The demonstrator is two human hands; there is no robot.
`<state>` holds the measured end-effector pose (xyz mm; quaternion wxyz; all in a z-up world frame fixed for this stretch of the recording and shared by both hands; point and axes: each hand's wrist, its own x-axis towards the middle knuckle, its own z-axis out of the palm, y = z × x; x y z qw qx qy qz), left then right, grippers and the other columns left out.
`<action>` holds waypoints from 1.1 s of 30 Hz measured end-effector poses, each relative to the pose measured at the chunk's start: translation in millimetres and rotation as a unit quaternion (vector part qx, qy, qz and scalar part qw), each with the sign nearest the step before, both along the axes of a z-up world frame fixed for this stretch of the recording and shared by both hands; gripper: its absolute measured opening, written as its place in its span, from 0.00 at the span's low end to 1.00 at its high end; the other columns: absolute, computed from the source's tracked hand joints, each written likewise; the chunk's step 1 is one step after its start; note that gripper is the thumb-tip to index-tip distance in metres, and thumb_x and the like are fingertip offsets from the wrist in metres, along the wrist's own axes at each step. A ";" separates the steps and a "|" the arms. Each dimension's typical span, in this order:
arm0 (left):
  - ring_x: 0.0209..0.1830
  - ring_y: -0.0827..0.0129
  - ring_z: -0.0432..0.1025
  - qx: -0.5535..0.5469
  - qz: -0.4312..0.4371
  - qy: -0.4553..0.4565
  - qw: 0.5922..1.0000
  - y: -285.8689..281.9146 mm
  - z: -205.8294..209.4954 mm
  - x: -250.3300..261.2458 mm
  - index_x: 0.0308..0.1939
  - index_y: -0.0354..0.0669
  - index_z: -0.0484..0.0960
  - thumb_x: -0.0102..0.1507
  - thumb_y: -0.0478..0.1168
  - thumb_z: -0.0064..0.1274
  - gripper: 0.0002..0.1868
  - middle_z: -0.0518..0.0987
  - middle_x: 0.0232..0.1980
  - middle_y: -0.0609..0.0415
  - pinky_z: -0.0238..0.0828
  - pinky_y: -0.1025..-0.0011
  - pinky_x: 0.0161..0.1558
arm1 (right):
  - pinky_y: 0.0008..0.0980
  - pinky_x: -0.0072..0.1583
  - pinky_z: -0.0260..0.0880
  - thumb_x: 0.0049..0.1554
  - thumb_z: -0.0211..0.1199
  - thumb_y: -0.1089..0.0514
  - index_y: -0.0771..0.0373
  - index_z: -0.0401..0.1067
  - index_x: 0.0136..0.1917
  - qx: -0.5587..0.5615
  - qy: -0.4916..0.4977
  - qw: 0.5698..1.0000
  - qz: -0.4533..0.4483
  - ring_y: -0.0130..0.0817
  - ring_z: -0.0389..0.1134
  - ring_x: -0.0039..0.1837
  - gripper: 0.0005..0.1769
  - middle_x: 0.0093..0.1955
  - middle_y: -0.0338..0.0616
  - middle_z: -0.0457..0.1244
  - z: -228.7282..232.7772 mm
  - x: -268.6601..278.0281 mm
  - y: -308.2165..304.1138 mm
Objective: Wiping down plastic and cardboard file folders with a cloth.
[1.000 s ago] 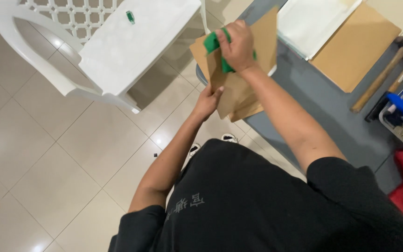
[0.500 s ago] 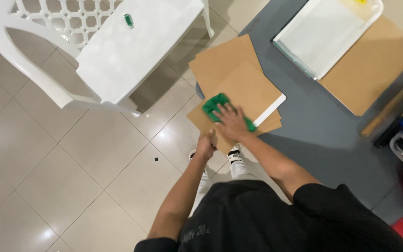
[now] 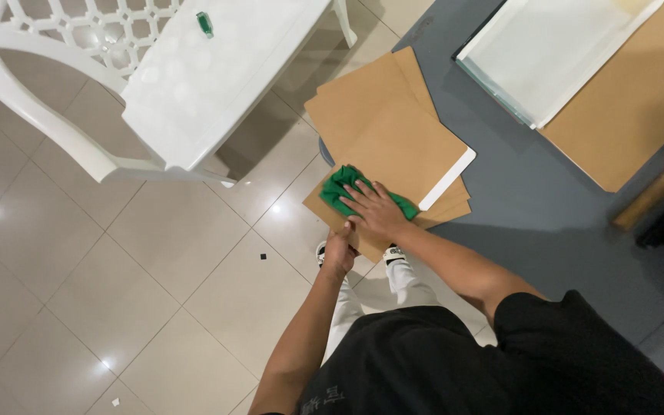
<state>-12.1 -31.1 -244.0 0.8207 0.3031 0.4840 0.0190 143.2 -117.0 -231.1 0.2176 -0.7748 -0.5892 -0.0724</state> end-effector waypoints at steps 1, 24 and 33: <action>0.53 0.57 0.76 0.001 -0.001 0.001 1.000 1.1 0.1 -1.4 0.68 0.55 0.64 0.70 0.46 0.44 0.22 0.76 0.61 0.53 0.79 0.54 0.39 | 0.62 0.73 0.53 0.61 0.53 0.39 0.55 0.60 0.76 0.001 0.001 1.000 -0.001 0.52 0.55 0.78 0.35 0.79 0.51 0.54 6.9 16.9 -1.0; 0.78 0.22 0.36 0.655 -0.581 0.093 0.474 -36.0 90.3 38.3 0.78 0.46 0.52 0.57 0.51 0.63 0.51 0.39 0.80 0.26 0.45 0.28 0.68 | 0.45 0.60 0.70 0.71 0.54 0.42 0.68 0.74 0.60 0.124 0.549 0.772 -0.295 0.52 0.68 0.57 0.25 0.51 0.58 0.67 -55.4 137.3 -53.2; 0.52 0.47 0.76 0.664 -0.589 0.003 0.461 -12.4 84.1 44.2 0.43 0.34 0.82 0.62 0.33 0.44 0.11 0.81 0.50 0.39 0.75 0.55 0.55 | 0.39 0.49 0.76 0.64 0.59 0.39 0.66 0.74 0.59 0.530 0.682 0.438 -0.249 0.41 0.73 0.48 0.28 0.51 0.50 0.71 33.8 155.6 -120.1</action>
